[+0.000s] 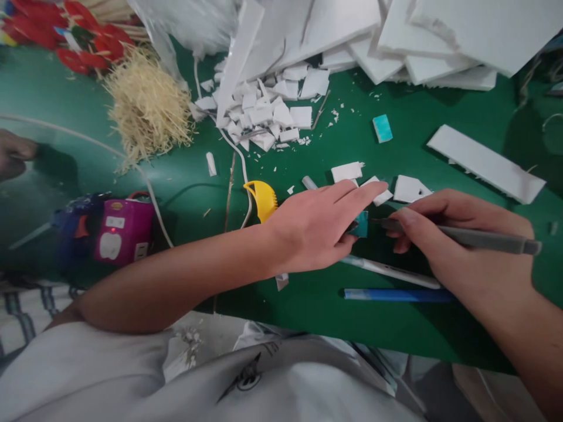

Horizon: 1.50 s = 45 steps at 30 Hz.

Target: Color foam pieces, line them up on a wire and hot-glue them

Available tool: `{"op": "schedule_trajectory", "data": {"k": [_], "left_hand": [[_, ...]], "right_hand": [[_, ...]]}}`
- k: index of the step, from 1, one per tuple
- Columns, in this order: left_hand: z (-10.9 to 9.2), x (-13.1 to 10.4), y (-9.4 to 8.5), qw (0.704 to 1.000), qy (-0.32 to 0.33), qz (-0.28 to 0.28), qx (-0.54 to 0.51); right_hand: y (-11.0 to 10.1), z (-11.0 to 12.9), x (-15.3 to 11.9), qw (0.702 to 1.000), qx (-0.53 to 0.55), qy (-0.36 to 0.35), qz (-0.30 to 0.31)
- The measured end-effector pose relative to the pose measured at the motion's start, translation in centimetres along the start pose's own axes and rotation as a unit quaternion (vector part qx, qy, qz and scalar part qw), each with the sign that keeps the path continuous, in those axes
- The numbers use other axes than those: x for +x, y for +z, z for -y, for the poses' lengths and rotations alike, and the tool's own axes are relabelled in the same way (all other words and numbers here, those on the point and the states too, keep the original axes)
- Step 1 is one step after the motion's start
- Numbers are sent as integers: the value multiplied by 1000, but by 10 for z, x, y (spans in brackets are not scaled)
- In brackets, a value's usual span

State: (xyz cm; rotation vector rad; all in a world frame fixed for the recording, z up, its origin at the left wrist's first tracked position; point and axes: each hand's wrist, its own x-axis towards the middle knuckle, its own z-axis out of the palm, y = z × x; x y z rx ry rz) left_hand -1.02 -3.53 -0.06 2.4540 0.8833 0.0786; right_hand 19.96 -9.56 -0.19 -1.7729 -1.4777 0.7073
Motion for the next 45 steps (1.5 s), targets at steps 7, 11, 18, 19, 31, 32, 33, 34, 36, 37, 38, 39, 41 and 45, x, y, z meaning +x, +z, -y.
{"op": "schedule_trajectory", "data": {"k": [7, 11, 18, 19, 31, 32, 33, 34, 36, 37, 38, 39, 41, 45], "left_hand": [[-1, 1, -2, 1000, -8, 11, -1], [-1, 2, -1, 1000, -9, 10, 2], [0, 0, 0, 1000, -2, 3, -2], [0, 0, 0, 1000, -3, 3, -3], [-1, -1, 0, 1000, -8, 3, -14], [-1, -1, 0, 1000, -8, 3, -13], [0, -1, 1, 1000, -8, 2, -12], [0, -1, 1, 1000, -7, 2, -11], [0, -1, 1, 1000, -5, 3, -11], [0, 0, 1, 1000, -5, 5, -10], [0, 0, 1, 1000, -5, 5, -10], [0, 0, 1, 1000, -5, 5, -11], [0, 0, 0, 1000, -6, 3, -13], [-1, 0, 0, 1000, -7, 3, -16]], "right_hand": [[1, 0, 1, 1000, 25, 4, 11], [1, 2, 2, 999, 33, -1, 21], [-1, 9, 3, 998, 37, 36, 48], [-1, 9, 3, 998, 38, 33, 47], [-2, 16, -7, 999, -6, 41, 29], [-2, 14, -6, 999, 3, 30, 31], [-2, 14, -4, 999, 10, 24, 35], [-2, 13, -3, 999, 14, 24, 38], [-2, 14, 0, 998, 11, 37, 44], [-2, 14, 1, 998, 5, 44, 49], [-2, 15, 2, 998, 0, 44, 55], [-3, 15, 2, 997, -8, 41, 62], [-3, 13, 2, 998, -15, 14, 63], [-3, 8, 0, 998, -7, -11, 65]]}}
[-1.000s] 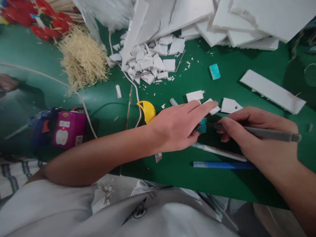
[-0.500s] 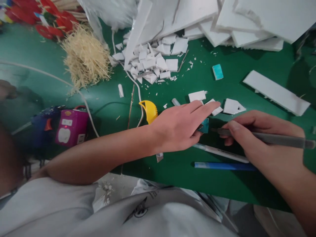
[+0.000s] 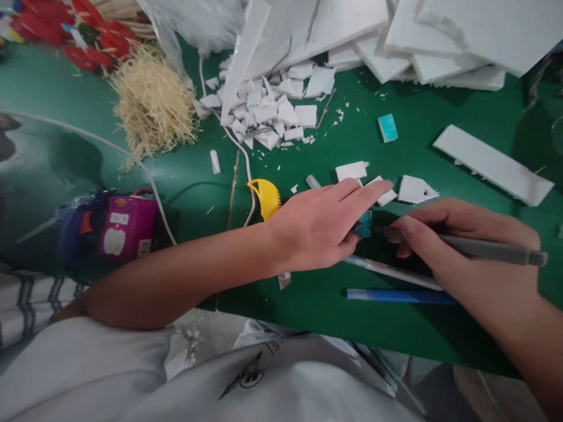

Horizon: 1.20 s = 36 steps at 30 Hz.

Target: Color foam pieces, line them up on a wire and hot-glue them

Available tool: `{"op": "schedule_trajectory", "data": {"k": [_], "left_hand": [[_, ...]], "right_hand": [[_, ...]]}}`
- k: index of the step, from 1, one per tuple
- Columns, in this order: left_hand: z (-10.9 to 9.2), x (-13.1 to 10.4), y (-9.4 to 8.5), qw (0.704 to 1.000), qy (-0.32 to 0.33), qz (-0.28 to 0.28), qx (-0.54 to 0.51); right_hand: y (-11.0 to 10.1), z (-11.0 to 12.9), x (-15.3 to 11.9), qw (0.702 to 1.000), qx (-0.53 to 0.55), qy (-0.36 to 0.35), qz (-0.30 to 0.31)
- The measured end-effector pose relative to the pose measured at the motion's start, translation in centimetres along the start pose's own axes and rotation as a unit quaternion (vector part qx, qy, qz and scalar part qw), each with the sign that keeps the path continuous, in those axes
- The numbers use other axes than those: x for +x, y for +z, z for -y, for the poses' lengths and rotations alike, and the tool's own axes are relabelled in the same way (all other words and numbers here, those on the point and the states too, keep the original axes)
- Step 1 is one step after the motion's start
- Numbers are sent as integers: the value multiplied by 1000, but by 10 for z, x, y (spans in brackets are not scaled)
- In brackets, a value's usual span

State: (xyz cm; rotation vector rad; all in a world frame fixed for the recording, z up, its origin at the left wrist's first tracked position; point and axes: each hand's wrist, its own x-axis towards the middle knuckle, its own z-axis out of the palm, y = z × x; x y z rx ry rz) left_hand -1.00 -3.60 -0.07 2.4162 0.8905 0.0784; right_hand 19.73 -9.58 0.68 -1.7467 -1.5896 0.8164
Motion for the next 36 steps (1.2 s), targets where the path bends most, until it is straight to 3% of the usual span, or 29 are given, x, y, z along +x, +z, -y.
{"op": "schedule_trajectory", "data": {"k": [2, 6, 17, 22, 27, 32, 36], "left_hand": [[0, 0, 0, 1000, -1, 2, 1], [0, 0, 0, 1000, -2, 4, 10], [1, 0, -1, 1000, 0, 5, 12], [0, 1, -1, 1000, -3, 7, 12], [0, 0, 0, 1000, 7, 1, 13], [1, 0, 0, 1000, 4, -1, 15], [0, 1, 0, 1000, 4, 0, 14]], "right_hand": [[0, 2, -2, 1000, -6, 21, 10], [0, 13, -9, 999, -17, 43, -25], [-1, 7, -9, 998, -60, 17, -3], [-1, 8, -10, 999, -41, 28, 0], [4, 11, -7, 996, 2, 50, -68], [5, 4, 3, 998, 29, 39, -35], [6, -1, 5, 998, 35, 28, -45]]}}
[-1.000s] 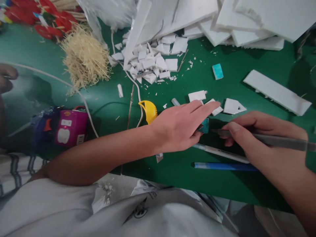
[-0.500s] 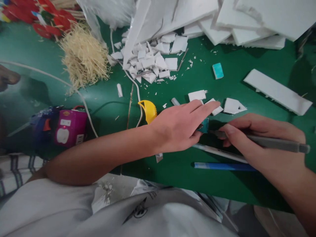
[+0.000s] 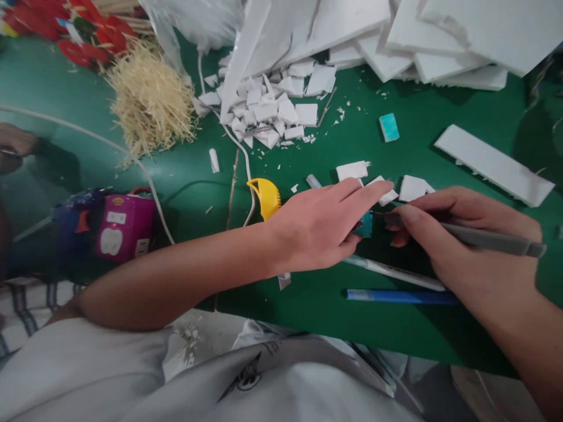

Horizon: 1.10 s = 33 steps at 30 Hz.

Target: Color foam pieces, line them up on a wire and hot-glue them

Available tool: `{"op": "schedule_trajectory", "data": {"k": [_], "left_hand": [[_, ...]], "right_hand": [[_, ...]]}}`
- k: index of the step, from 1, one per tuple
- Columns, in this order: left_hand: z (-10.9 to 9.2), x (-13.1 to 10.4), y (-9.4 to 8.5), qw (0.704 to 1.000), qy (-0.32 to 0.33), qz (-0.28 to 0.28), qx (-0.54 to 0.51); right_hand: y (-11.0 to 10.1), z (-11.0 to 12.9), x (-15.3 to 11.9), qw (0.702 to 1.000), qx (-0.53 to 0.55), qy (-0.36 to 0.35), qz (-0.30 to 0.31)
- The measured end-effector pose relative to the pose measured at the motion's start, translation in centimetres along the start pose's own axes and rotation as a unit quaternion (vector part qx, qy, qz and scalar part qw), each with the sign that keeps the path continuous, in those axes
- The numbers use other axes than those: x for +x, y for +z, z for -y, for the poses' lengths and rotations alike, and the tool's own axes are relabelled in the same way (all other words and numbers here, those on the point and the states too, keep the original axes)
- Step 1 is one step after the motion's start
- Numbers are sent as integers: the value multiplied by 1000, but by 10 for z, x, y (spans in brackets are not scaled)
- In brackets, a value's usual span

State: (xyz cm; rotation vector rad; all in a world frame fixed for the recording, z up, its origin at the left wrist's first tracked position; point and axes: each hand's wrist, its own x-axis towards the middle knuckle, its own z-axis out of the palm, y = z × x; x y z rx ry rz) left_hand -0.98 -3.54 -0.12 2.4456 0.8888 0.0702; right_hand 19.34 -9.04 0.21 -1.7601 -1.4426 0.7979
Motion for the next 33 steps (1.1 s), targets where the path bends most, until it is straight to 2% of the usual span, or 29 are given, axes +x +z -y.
{"op": "schedule_trajectory", "data": {"k": [7, 13, 17, 21, 26, 29, 33], "left_hand": [[0, 1, 0, 1000, -4, 7, -3], [1, 1, 0, 1000, -2, 1, -7], [1, 1, 0, 1000, -6, 7, -4], [0, 1, -1, 1000, -8, 7, -2], [0, 1, -1, 1000, -9, 8, -5], [0, 1, 0, 1000, -11, 9, -5], [0, 1, 0, 1000, -9, 10, -5]], "right_hand": [[1, -2, 0, 998, 0, -59, -2], [2, 2, 0, 999, 10, -43, 6], [2, 9, 2, 1000, 9, -4, 22], [-1, 11, 0, 1000, -10, 13, 5], [-4, -1, -5, 999, -28, -23, 25], [-2, -8, -5, 998, -19, -52, 2], [0, -3, -3, 999, -15, -32, 16]]}}
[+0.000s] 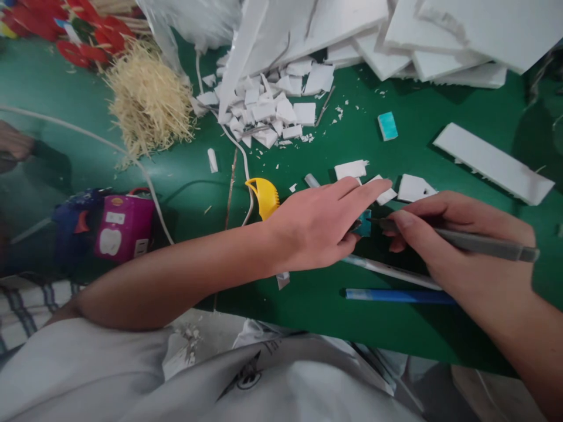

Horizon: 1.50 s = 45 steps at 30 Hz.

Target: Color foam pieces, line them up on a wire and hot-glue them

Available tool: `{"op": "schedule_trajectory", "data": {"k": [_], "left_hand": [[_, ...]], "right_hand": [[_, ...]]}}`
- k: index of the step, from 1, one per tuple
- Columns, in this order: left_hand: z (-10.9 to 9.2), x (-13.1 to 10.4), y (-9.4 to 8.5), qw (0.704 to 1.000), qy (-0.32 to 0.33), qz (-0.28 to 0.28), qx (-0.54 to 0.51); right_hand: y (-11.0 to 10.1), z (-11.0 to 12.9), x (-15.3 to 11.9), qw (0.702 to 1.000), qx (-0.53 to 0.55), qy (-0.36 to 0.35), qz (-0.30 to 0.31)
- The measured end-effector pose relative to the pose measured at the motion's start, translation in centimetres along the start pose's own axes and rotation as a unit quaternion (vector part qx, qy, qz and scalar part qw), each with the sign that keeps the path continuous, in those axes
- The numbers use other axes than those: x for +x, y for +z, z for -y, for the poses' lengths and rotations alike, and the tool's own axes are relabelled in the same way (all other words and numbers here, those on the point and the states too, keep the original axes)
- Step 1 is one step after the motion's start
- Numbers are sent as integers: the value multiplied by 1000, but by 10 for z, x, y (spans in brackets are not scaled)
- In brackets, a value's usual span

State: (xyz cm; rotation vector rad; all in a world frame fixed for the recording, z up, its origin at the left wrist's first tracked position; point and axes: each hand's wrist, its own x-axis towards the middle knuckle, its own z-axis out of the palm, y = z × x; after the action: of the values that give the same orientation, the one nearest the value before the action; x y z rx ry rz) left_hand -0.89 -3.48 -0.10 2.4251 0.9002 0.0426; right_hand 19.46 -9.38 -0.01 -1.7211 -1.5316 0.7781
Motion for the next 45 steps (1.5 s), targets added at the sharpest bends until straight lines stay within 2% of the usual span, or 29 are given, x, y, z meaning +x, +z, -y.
{"op": "schedule_trajectory", "data": {"k": [3, 9, 15, 21, 24, 33, 38, 45], "left_hand": [[0, 0, 0, 1000, 1, -4, -3], [0, 0, -1, 1000, 1, -1, 6], [0, 0, -1, 1000, -5, 5, 1], [1, -1, 0, 1000, 10, -7, -3], [1, -2, 0, 1000, 11, -13, 0], [0, -1, -1, 1000, 8, -7, 6], [0, -2, -1, 1000, 9, -9, 5], [1, -1, 0, 999, 17, -18, 21]], "right_hand": [[-1, 7, 1, 999, 3, 26, 30], [-1, 6, 2, 999, 6, 19, 32], [-1, 11, -8, 1000, -10, 27, -4], [-1, 24, -17, 998, -21, 53, 2], [0, 21, -16, 998, -24, 55, 1], [-6, 8, -10, 998, -45, 10, 49], [-5, 14, -14, 999, -39, 34, 9], [-6, 10, -15, 998, -51, 15, 36]]}}
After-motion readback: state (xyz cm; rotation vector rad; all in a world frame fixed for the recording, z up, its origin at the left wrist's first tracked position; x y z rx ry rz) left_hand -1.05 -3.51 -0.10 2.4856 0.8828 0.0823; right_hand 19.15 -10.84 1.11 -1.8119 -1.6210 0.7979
